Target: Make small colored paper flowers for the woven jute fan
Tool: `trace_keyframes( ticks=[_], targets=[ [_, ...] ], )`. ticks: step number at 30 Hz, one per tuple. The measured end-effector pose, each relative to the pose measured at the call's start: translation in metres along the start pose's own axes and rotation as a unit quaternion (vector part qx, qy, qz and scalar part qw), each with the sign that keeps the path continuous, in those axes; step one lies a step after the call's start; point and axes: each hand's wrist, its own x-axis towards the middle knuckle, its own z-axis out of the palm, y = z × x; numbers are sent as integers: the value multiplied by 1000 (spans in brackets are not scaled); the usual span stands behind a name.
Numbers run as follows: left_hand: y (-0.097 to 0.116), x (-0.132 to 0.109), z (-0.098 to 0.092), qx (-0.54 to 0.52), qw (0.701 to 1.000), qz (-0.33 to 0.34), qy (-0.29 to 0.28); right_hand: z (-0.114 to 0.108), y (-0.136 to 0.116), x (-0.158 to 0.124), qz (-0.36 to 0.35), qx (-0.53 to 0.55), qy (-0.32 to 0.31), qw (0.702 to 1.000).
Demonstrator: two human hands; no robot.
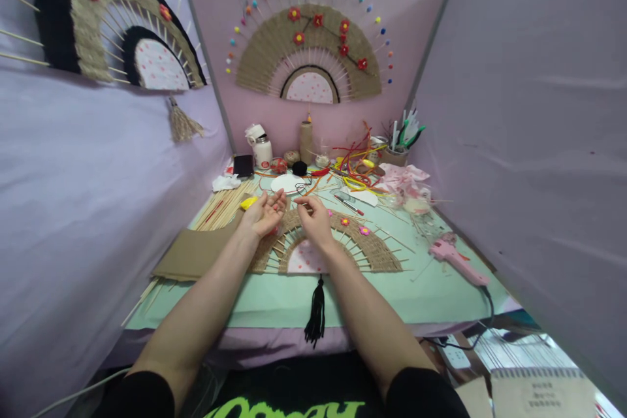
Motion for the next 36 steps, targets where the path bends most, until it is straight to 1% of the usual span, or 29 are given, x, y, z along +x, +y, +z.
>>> trace_keyframes(
  ticks=[1, 3, 5, 7, 9, 12, 14, 18, 22, 24, 27, 29, 31, 32, 34, 36],
  targets=[
    [0, -1, 0, 2, 1000, 2, -8, 0, 0, -1, -29, -18, -1, 999],
    [-1, -3, 1, 7, 999, 3, -35, 1, 0, -4, -108, -83, -6, 991],
    [-3, -4, 1, 23, 998, -1, -64, 2, 1, -7, -176, -167, -24, 970],
    [-5, -5, 2, 45, 996, -3, -82, 4, 2, -9, -205, -235, -48, 949],
    [-7, -5, 2, 62, 993, -3, -97, 6, 3, -11, -211, -275, -67, 936],
    [-6, -6, 2, 83, 989, -7, -118, 6, 3, -11, -230, -285, -90, 926],
    [-4, -8, 3, 83, 989, 0, -124, 5, 4, -11, -238, -276, -91, 927],
    [-1, -11, 4, 45, 990, 29, -127, 4, 4, -10, -225, -277, -71, 931],
    [-3, -13, 7, 59, 987, -16, -146, 4, 2, -10, -244, -274, -91, 926],
    [-3, -14, 7, 58, 988, -10, -141, 4, 1, -11, -251, -266, -100, 925],
    [-1, -15, 8, 49, 990, 22, -131, 4, 1, -10, -229, -271, -79, 932],
    [-1, -15, 8, 62, 988, 6, -143, 4, 2, -10, -219, -276, -69, 933],
    [-1, -14, 7, 81, 985, -20, -152, 3, 2, -10, -227, -274, -82, 931],
    [-1, -13, 6, 84, 985, -22, -152, 3, 2, -10, -234, -271, -89, 929],
    [-1, -11, 5, 68, 988, 3, -141, 3, 2, -9, -242, -268, -89, 928],
    [0, -10, 4, 42, 990, 31, -128, 3, 2, -9, -237, -275, -76, 929]
  ],
)
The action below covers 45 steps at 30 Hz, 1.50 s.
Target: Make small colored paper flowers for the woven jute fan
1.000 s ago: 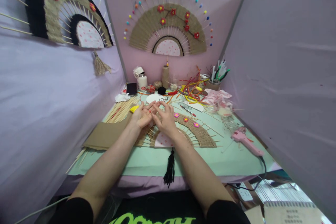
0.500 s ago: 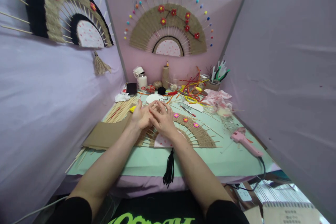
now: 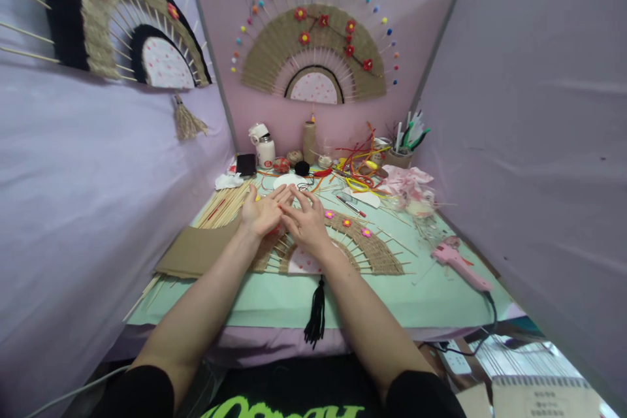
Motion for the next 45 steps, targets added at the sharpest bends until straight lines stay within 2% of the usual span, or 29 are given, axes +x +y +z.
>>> trace_keyframes(
  ticks=[7, 12, 21, 26, 28, 31, 36, 41, 45],
  targets=[
    [-7, 0, 3, 15, 998, -66, 2, 5, 2, -1, -4, 22, -23, 999],
    [-8, 5, -2, 0, 998, -37, 55, 5, 3, 0, 13, 45, -17, 999],
    [-11, 2, 1, -67, 995, -60, 50, 4, 1, -1, -22, 51, -42, 998],
    [-10, 2, 3, -95, 992, -48, 69, 3, 5, -1, 1, 24, 11, 1000],
    [-10, 2, 4, -101, 992, -32, 73, 1, 5, -1, 16, -7, 13, 1000],
    [-11, 0, 5, -92, 993, -25, 66, 0, 2, -1, 18, -32, -9, 999],
    [-10, -2, 5, -74, 995, -52, 32, 0, 0, 0, -31, -4, -23, 999],
    [-5, -2, 4, -100, 994, -23, 29, -2, 1, -1, 3, -46, -21, 999],
    [-6, -2, 3, -84, 994, -66, 6, -1, 0, -2, -23, -46, -34, 998]
  ],
)
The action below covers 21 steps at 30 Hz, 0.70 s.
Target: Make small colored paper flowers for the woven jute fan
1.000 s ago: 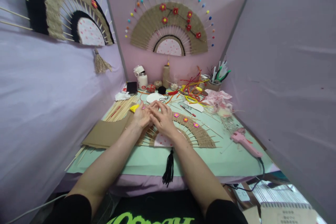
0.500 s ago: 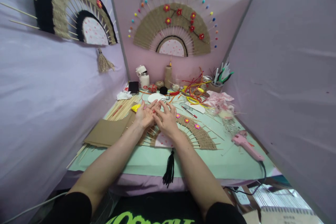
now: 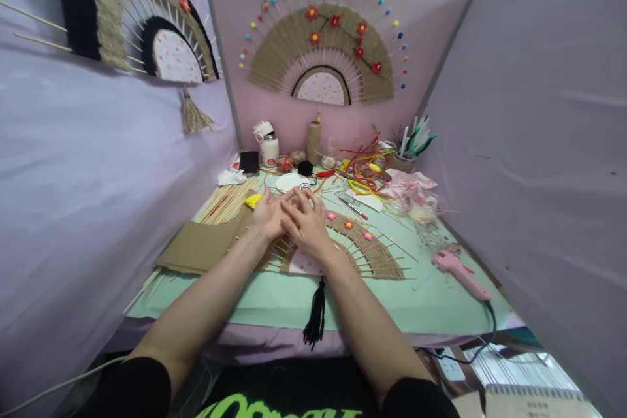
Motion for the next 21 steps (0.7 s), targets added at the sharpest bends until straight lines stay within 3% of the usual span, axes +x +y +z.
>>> trace_keyframes(
  ticks=[3, 6, 9, 12, 16, 21],
  targets=[
    [2, -1, 0, -7, 1000, 9, 5, 1, 0, 0, -29, 16, 2, 999],
    [3, 0, 0, -25, 999, 43, 14, 2, 2, 0, 9, 5, 20, 1000],
    [-1, 1, 0, -10, 1000, -2, -5, 2, 2, 1, 29, -2, 24, 999],
    [-2, 0, 0, 14, 999, -42, -13, 2, 1, 2, 1, 14, 24, 1000],
    [2, -3, 2, 8, 1000, 10, 2, 2, 3, 2, 15, 26, 48, 998],
    [-3, -4, 5, 28, 998, -32, -56, 4, 8, 3, 48, 43, 67, 996]
  ],
)
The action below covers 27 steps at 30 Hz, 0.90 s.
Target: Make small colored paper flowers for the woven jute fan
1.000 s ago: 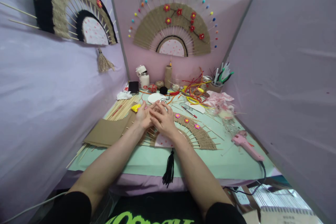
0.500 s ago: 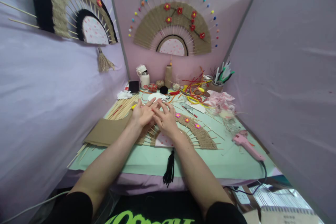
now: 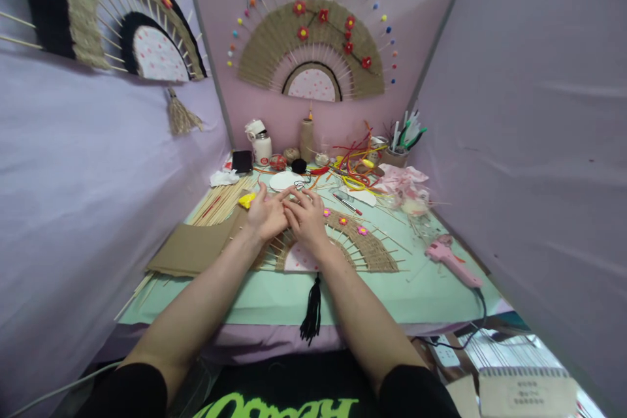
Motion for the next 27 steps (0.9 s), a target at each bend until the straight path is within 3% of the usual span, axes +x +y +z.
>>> trace_keyframes(
  ticks=[5, 11, 13, 15, 20, 23, 27],
  targets=[
    [-4, 0, 1, -2, 1000, -3, 3, -3, -1, 2, 34, 61, 21, 997],
    [13, 2, -5, 14, 995, 53, 80, -25, 17, 16, 118, 106, 99, 982],
    [21, 2, -8, -2, 991, 89, 99, -29, 29, 23, 149, 121, 63, 979],
    [26, 2, -11, -19, 987, 116, 108, -29, 40, 27, 161, 112, -13, 981],
    [31, 2, -12, -30, 982, 143, 115, -16, 55, 29, 163, -33, -171, 971],
    [32, 1, -11, -32, 982, 143, 116, -11, 56, 28, 140, -110, -216, 960],
    [34, 0, -10, -35, 981, 146, 119, -7, 55, 28, 131, -160, -230, 951]
  ],
)
